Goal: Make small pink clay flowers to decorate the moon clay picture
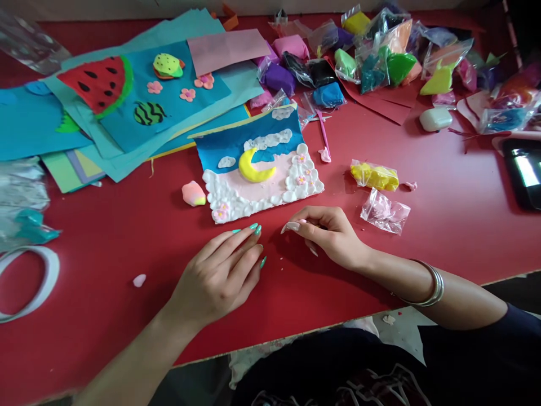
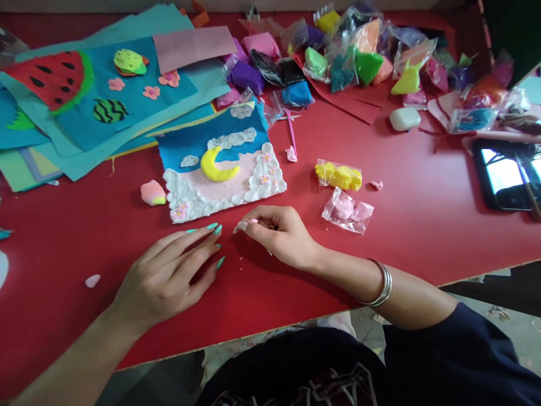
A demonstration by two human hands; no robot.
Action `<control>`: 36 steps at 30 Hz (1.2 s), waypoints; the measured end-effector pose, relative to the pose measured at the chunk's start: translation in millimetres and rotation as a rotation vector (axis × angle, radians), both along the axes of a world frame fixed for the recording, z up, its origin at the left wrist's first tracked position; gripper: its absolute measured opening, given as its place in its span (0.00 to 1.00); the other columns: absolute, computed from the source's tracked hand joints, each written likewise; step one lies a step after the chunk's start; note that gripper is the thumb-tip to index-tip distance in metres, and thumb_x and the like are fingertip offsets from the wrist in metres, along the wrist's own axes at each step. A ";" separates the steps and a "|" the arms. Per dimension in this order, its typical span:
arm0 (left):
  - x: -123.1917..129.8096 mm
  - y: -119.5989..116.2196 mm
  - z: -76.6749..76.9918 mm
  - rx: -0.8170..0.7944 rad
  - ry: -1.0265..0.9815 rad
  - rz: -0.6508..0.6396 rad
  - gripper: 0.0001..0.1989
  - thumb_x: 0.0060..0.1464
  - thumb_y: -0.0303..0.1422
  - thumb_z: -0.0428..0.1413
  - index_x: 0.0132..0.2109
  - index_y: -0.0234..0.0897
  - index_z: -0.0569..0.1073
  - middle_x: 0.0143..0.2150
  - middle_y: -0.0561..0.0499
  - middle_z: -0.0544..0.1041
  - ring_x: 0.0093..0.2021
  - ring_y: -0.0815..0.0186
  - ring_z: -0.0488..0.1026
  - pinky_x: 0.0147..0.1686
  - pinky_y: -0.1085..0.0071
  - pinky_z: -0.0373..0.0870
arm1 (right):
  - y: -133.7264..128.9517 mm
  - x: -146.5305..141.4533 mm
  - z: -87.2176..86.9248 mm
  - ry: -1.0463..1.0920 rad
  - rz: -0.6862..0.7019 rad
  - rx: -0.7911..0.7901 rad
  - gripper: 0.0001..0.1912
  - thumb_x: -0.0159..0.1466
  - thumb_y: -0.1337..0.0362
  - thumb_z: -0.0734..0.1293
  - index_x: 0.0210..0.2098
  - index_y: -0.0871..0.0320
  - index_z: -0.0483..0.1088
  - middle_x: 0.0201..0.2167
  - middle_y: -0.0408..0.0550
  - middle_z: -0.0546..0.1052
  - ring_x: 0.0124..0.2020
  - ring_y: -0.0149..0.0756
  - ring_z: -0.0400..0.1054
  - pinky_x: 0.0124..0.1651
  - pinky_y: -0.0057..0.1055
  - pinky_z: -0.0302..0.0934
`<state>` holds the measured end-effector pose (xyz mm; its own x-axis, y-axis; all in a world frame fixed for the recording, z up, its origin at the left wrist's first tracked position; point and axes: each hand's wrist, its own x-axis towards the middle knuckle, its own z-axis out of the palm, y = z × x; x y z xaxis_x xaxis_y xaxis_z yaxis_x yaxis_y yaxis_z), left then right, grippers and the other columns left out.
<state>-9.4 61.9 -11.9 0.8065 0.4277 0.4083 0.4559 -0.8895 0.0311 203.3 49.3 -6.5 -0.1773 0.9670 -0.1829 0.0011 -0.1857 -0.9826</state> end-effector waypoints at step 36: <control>8.2 2.1 7.8 0.030 -0.272 -0.062 0.14 0.45 0.23 0.61 0.42 0.32 0.73 0.35 0.48 0.79 0.37 0.63 0.75 0.35 0.68 0.76 | -10.0 -11.6 2.9 -0.028 0.389 -0.035 0.23 0.61 0.51 0.60 0.35 0.67 0.73 0.20 0.42 0.65 0.22 0.23 0.52 0.25 0.24 0.49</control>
